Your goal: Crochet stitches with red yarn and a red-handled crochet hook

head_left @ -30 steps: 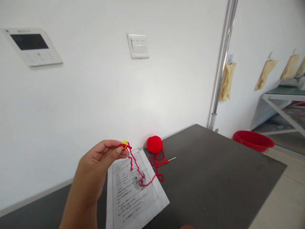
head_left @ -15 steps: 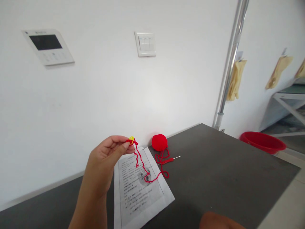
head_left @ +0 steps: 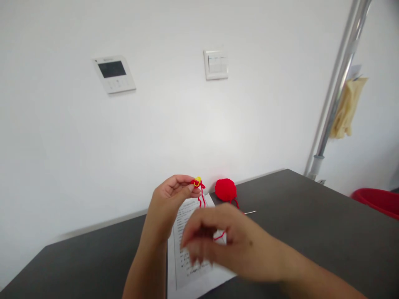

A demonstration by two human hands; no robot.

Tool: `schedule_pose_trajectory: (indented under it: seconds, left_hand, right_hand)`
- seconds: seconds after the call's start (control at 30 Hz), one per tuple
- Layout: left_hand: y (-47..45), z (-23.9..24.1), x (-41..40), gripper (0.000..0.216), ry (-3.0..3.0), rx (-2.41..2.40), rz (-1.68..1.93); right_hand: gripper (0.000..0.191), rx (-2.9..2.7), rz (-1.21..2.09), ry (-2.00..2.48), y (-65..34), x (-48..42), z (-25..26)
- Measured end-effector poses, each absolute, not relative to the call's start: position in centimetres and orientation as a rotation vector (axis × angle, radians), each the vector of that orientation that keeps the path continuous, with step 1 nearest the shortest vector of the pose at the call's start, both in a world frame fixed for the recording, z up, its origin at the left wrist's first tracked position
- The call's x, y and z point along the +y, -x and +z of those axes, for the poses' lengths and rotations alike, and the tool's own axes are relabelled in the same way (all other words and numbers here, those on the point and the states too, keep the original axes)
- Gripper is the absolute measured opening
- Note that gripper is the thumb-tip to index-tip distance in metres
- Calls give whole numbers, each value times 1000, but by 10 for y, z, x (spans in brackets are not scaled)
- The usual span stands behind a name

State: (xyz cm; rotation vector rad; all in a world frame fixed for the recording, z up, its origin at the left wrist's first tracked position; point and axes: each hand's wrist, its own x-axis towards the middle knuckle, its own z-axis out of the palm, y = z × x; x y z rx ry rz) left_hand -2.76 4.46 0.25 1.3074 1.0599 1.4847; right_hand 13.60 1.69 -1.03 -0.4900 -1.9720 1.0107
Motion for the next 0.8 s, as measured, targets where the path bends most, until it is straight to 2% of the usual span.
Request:
schedule_pose_trajectory:
  seconds: [0.03, 0.13, 0.2, 0.37, 0.8]
  left_hand:
    - [27, 2, 44, 16, -1300, 1043, 1487]
    - [25, 2, 44, 15, -1281, 1015, 1488]
    - [23, 2, 45, 14, -1282, 1015, 1488]
    - [20, 5, 44, 11, -1350, 1035, 1505]
    - [20, 6, 39, 5, -1397, 967, 1433]
  right_hand:
    - [16, -1942, 985, 524, -137, 25, -10]
    - [11, -1695, 563, 768, -144, 50, -10]
    - [10, -1676, 487, 785, -148, 60, -10]
    - [18, -1717, 501, 760, -147, 58, -8]
    - [14, -1691, 720, 702, -147, 57, -9]
